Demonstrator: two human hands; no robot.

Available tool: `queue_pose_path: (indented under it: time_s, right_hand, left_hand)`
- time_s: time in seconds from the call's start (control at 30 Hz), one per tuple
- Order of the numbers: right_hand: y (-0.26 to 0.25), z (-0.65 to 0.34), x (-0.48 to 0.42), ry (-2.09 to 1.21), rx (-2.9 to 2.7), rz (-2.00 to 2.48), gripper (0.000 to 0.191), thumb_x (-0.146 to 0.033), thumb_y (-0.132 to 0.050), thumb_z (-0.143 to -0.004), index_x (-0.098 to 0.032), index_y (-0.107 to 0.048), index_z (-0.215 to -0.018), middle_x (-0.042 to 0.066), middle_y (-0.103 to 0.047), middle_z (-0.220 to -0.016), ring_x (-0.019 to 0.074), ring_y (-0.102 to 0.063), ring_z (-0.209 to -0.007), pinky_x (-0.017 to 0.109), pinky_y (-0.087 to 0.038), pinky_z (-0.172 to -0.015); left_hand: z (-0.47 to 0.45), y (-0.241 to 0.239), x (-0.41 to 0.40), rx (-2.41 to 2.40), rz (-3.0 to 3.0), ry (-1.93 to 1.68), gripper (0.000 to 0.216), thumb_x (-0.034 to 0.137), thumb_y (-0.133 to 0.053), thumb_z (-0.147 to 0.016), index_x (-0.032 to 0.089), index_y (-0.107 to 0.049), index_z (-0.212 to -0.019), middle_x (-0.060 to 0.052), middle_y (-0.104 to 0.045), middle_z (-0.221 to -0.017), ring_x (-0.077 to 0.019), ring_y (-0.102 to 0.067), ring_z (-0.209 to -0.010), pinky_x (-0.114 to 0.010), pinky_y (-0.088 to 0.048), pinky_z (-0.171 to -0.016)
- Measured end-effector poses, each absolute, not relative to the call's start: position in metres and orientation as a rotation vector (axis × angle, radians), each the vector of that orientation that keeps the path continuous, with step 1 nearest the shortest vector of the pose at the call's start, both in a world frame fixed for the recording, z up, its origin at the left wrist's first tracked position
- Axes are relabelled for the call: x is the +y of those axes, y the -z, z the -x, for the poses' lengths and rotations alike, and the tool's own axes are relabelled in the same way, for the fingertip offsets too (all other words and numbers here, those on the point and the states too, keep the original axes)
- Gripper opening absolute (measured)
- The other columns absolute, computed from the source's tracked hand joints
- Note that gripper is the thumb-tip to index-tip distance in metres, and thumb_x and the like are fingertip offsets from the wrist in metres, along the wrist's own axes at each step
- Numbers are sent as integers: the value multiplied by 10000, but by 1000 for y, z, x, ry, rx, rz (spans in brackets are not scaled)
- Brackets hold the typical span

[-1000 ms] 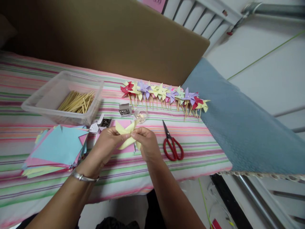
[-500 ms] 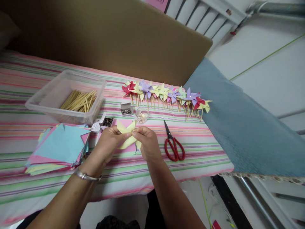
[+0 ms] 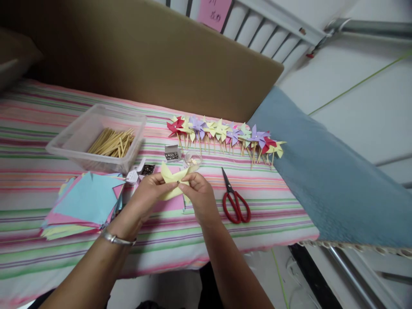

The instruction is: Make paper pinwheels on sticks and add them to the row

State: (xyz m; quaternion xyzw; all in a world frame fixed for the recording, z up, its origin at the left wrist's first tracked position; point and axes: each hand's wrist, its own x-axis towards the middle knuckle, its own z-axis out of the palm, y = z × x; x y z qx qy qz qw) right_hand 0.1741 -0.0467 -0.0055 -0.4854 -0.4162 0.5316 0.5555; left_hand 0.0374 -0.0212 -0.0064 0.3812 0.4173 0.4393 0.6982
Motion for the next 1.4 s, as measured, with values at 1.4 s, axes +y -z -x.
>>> queue_pose_path:
  time_s: [1.4]
  right_hand:
    - [8,-170,-46,-1320,-852,1263,117,-222,-690,-627,-157,-628,-702,-9,-641,-632,143,-576,-634,271,-420,-640]
  left_hand:
    - [-33,7,-17,1018,-959,-895,258,276,-798,-547,151,-740,-765,-46,-728,-750,-173,-612,-686,-278,-447,-686]
